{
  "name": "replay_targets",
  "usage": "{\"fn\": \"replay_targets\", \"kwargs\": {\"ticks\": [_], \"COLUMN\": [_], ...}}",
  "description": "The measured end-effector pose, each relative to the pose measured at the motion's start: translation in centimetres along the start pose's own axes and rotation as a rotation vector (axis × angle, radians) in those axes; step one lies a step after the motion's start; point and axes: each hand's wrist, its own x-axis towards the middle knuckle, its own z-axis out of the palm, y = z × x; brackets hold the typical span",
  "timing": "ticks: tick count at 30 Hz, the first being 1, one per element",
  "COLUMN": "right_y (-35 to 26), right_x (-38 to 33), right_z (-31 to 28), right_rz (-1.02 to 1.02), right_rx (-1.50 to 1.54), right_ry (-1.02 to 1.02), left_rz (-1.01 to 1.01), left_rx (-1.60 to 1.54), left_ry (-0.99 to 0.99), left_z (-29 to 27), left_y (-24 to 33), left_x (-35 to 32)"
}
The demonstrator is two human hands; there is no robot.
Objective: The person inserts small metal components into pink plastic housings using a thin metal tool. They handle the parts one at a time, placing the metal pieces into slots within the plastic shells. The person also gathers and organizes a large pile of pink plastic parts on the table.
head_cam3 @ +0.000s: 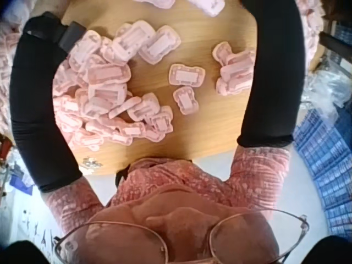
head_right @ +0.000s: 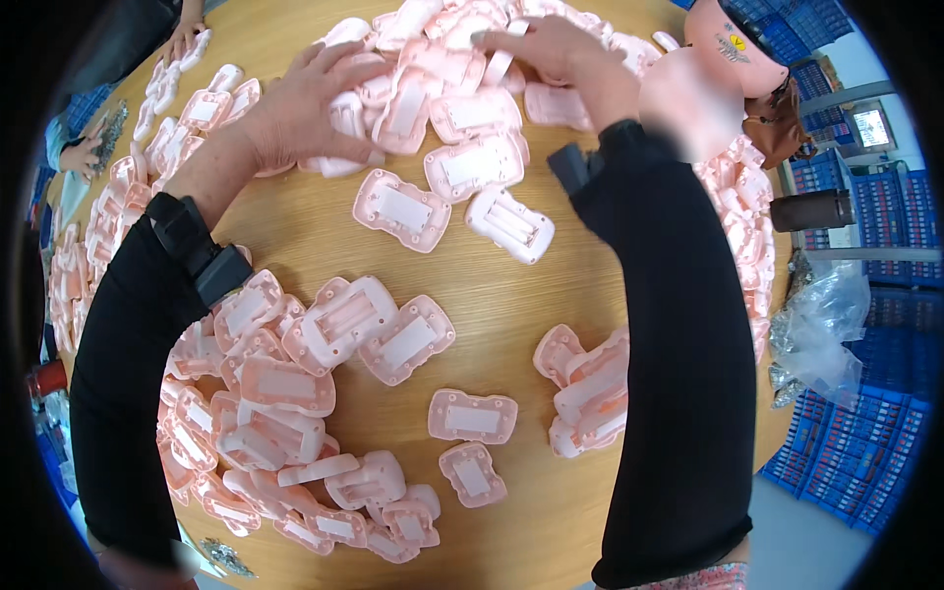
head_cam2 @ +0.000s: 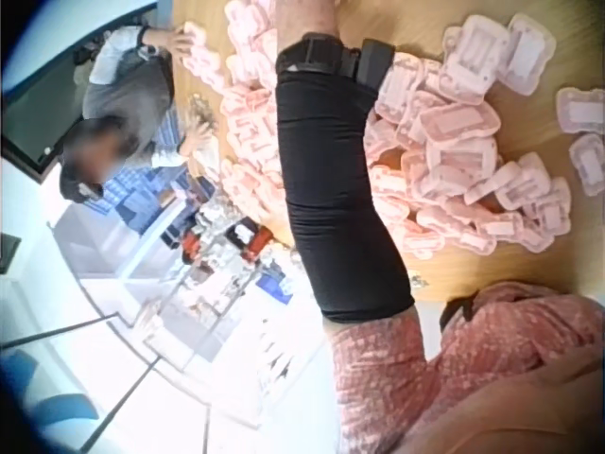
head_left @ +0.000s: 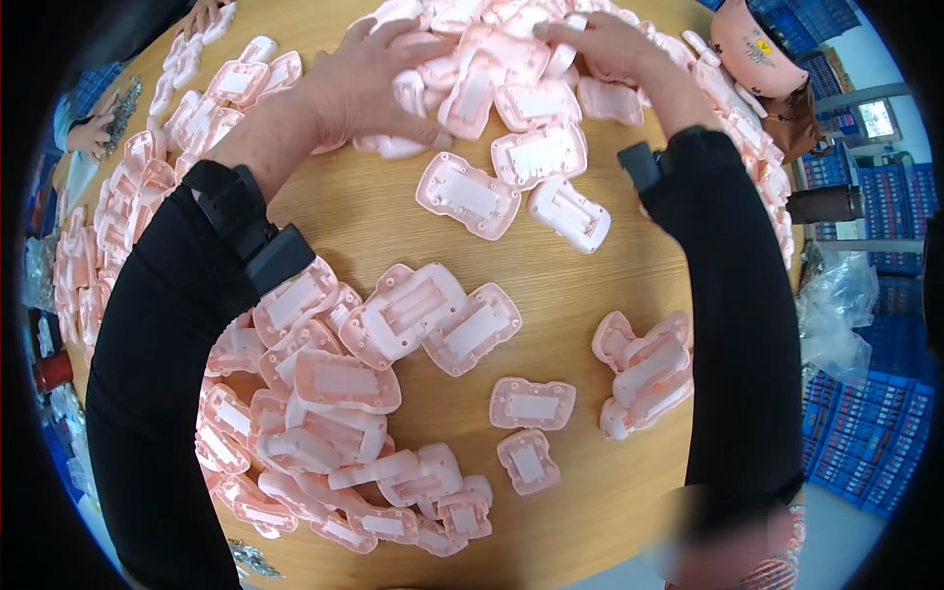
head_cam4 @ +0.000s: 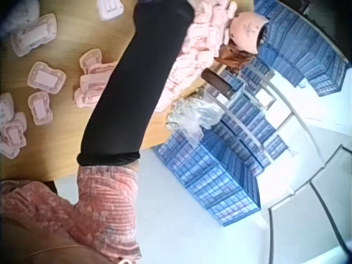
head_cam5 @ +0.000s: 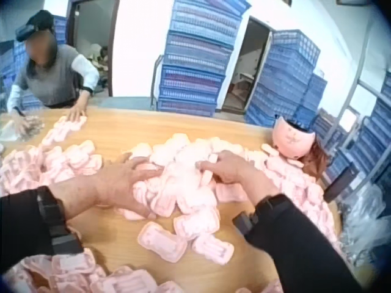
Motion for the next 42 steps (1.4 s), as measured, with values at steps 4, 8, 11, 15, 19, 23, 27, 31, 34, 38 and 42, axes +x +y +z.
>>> {"fn": "replay_targets", "kwargs": {"ticks": [4,8,11,15,19,23,27,31,34,38,42], "right_y": [-0.3,-8.1,-13.5,-21.3,-23.7,-19.9,-6.7,11.0,19.7,20.3,17.6], "right_x": [-3.1,-9.2,-12.3,-16.0,-19.2,-18.7,-14.0,-10.9,-9.5,-8.1,-9.4], "right_z": [2.0,6.3,9.9,11.3,11.4,7.7,0.2,-7.6,-10.9,-8.0,-3.6], "right_rz": [0.047,0.150,0.089,-0.040,-0.166,-0.302,0.096,0.204,0.245,0.386,0.172], "right_rx": [-0.100,-0.336,-0.373,-0.144,0.102,0.343,0.236,-0.487,-0.435,0.027,0.210], "right_ry": [0.139,0.107,0.120,-0.036,-0.144,-0.141,0.314,0.644,0.547,0.230,0.296], "left_rz": [0.108,0.112,0.137,-0.087,-0.041,-0.152,-0.280,-0.211,-0.165,-0.237,-0.280], "left_rx": [0.048,0.088,0.007,0.018,0.019,0.061,-0.235,-0.464,-0.359,-0.296,-0.357], "left_ry": [-0.046,-0.135,-0.152,-0.249,-0.230,-0.193,-0.153,-0.280,-0.179,-0.173,-0.186], "left_z": [-2.4,-5.5,-6.6,-11.0,-10.6,-10.8,-8.3,-8.6,-7.2,-7.1,-7.0], "left_y": [2.0,1.5,-2.4,-3.9,-6.6,-9.0,-10.7,-10.6,-11.5,-12.5,-12.4], "left_x": [-2.4,-8.3,-13.0,-17.6,-19.9,-23.6,-26.0,-22.8,-22.9,-24.7,-24.9]}}
